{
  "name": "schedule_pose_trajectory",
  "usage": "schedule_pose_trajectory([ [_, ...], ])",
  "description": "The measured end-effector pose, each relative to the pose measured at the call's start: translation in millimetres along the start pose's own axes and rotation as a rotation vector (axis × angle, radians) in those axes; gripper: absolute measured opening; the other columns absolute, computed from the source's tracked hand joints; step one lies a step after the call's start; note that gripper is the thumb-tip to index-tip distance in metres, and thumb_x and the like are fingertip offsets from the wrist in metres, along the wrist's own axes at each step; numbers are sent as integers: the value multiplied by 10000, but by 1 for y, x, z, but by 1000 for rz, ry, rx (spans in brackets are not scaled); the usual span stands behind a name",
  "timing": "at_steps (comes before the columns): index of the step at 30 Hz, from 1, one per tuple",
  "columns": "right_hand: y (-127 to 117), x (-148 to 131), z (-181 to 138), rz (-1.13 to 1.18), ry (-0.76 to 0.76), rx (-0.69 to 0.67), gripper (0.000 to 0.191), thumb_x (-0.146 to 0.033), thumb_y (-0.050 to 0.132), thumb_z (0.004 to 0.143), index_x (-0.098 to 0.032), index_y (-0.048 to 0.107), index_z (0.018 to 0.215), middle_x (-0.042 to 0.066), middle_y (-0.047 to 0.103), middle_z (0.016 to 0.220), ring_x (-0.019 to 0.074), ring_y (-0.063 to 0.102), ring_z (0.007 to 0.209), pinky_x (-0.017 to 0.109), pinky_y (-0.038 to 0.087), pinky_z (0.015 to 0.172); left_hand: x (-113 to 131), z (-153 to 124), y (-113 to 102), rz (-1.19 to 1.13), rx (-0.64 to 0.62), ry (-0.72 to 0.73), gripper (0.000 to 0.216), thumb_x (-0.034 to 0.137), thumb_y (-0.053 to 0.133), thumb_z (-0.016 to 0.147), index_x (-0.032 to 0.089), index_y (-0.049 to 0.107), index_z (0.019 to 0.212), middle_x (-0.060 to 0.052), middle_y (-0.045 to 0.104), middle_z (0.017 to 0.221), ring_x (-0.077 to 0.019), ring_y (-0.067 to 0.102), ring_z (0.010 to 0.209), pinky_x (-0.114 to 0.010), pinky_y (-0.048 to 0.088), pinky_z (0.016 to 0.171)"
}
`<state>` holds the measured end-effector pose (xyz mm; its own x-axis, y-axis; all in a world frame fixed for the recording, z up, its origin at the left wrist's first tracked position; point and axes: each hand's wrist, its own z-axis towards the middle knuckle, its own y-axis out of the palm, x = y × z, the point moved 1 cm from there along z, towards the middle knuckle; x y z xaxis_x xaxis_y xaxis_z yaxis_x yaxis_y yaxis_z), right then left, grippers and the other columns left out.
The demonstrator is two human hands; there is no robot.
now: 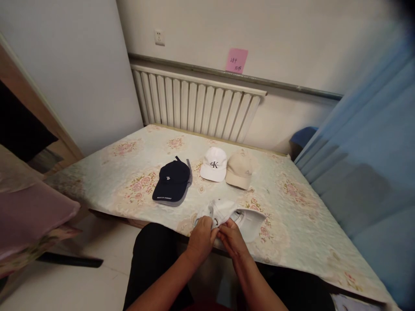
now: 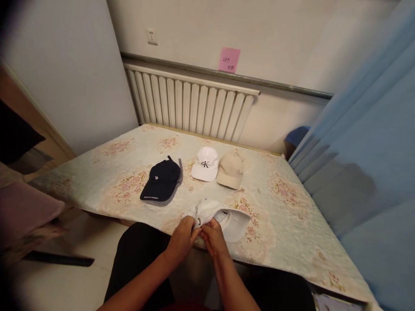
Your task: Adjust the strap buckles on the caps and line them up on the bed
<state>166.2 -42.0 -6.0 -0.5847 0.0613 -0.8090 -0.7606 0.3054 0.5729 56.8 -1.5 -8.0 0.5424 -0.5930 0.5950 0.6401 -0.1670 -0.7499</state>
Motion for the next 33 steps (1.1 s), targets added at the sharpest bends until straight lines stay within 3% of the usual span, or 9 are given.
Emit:
schedule_pose_trajectory([
  [7,-4,8,7,-119,-34,166,278,-126,643,588,-192,625,857,-12,678,723,124,580,584,216,429,521,-2,-1,4,33,-9,50,74,131,437,783,200,429,808,-41,511,833,-196,480,807,-332,417,727],
  [12,-10,17,8,-233,-30,339,110,-128,630,582,-203,557,611,-74,545,499,95,500,467,213,422,489,-1,-2,1,56,-20,27,106,109,425,777,205,434,820,-33,512,839,-190,483,807,-318,413,723],
  [17,-3,14,-1,-249,10,285,93,-191,649,616,-193,563,582,-49,564,542,107,526,516,227,454,518,-2,-4,-1,37,-7,48,97,121,411,802,205,453,826,-36,518,867,-191,486,838,-318,414,744],
  [21,3,10,2,-260,68,347,263,-343,708,638,-196,508,548,-63,494,451,96,477,431,219,415,429,-1,-6,-4,13,-30,94,87,152,404,833,197,478,844,-44,529,873,-194,484,840,-323,420,748],
  [24,4,7,8,-254,73,379,284,-318,747,594,-196,498,532,-79,460,395,80,430,378,206,368,378,-2,-9,-9,-15,-17,110,92,242,427,867,191,501,886,-51,542,877,-202,493,843,-334,427,751],
  [26,5,2,10,-235,74,358,237,-308,746,590,-191,540,572,-67,511,423,92,474,406,216,414,411,-5,-12,-13,-53,27,100,157,311,464,865,184,514,944,-61,555,895,-210,503,861,-352,432,777],
  [30,8,-14,10,-114,79,269,239,-306,758,578,-181,609,715,7,686,655,163,632,609,290,532,590,-14,-18,-22,-142,149,9,225,342,476,860,182,523,1012,-83,573,961,-225,519,935,-387,430,849],
  [33,11,-26,8,-22,48,232,263,-287,777,572,-185,608,746,20,709,718,181,656,656,305,548,607,-22,-21,-26,-222,192,-138,222,347,429,877,180,538,976,-86,578,948,-222,540,922,-386,446,833],
])
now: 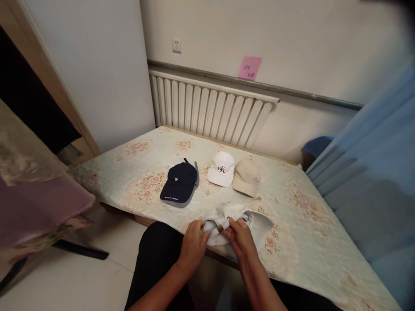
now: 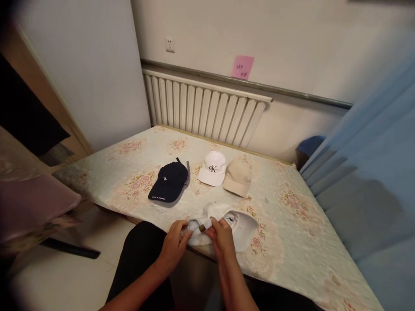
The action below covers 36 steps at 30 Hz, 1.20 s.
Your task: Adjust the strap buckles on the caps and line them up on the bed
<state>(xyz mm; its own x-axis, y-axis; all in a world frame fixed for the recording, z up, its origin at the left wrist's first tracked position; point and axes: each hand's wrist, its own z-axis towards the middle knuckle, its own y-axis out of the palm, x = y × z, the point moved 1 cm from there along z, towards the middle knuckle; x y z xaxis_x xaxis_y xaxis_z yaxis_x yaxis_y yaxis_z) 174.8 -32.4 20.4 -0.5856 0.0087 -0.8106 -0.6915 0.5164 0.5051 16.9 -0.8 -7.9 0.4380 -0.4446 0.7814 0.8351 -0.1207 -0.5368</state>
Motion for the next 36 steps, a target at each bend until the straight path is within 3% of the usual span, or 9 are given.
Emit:
schedule_pose_trajectory([
  [5,6,-17,-2,37,-50,-12,266,-267,785,579,-185,586,734,13,707,699,161,641,571,278,537,524,-4,-5,5,-165,-38,-76,356,377,456,849,167,485,1135,-115,564,1094,-223,548,998,-396,447,869],
  [9,13,-30,-7,83,-67,-22,263,-245,780,601,-185,564,739,10,712,702,167,659,597,278,551,550,6,-14,20,-233,-93,-128,865,356,658,674,118,216,1379,-197,377,1373,-284,413,1235,-429,375,996],
  [11,16,-36,-10,106,-75,-14,274,-227,785,599,-184,556,744,6,712,697,167,665,608,278,557,561,14,-15,26,-232,-92,-212,958,282,678,632,103,148,1410,-200,298,1437,-292,324,1310,-413,311,1055],
  [13,20,-42,-15,137,-83,-13,283,-201,790,593,-185,542,728,-1,709,683,160,666,601,276,561,571,21,-12,29,-253,-78,-279,907,248,634,668,101,144,1417,-186,288,1454,-280,300,1331,-390,283,1075],
  [16,26,-53,-23,225,-98,-6,292,-136,784,589,-190,528,719,-6,716,709,157,677,638,286,573,611,28,1,28,-316,-66,-303,714,265,528,770,100,220,1393,-173,449,1354,-257,434,1244,-368,351,1021],
  [21,36,-70,-39,403,-121,17,254,-53,725,620,-197,580,772,-15,721,757,144,687,731,280,577,705,39,23,18,-420,24,-160,456,158,389,816,149,422,1271,-112,590,1207,-194,545,1109,-319,414,954],
  [25,38,-72,-48,469,-51,-12,218,-73,685,664,-202,630,831,9,732,820,159,689,802,301,566,777,51,31,9,-440,60,-81,520,53,350,746,156,450,1246,-91,614,1184,-170,565,1081,-290,422,943],
  [30,35,-74,-55,415,-45,-88,232,-130,680,700,-206,661,919,35,735,872,179,692,803,338,557,790,54,37,1,-374,54,-101,431,121,379,788,174,492,1201,-76,651,1112,-185,603,1007,-279,457,864],
  [36,16,-81,-64,144,-311,-124,418,-234,692,707,-220,617,1119,92,701,1046,260,645,988,458,466,928,67,49,-16,-311,69,-89,315,269,392,865,170,538,1125,-90,671,1026,-205,617,950,-286,461,801],
])
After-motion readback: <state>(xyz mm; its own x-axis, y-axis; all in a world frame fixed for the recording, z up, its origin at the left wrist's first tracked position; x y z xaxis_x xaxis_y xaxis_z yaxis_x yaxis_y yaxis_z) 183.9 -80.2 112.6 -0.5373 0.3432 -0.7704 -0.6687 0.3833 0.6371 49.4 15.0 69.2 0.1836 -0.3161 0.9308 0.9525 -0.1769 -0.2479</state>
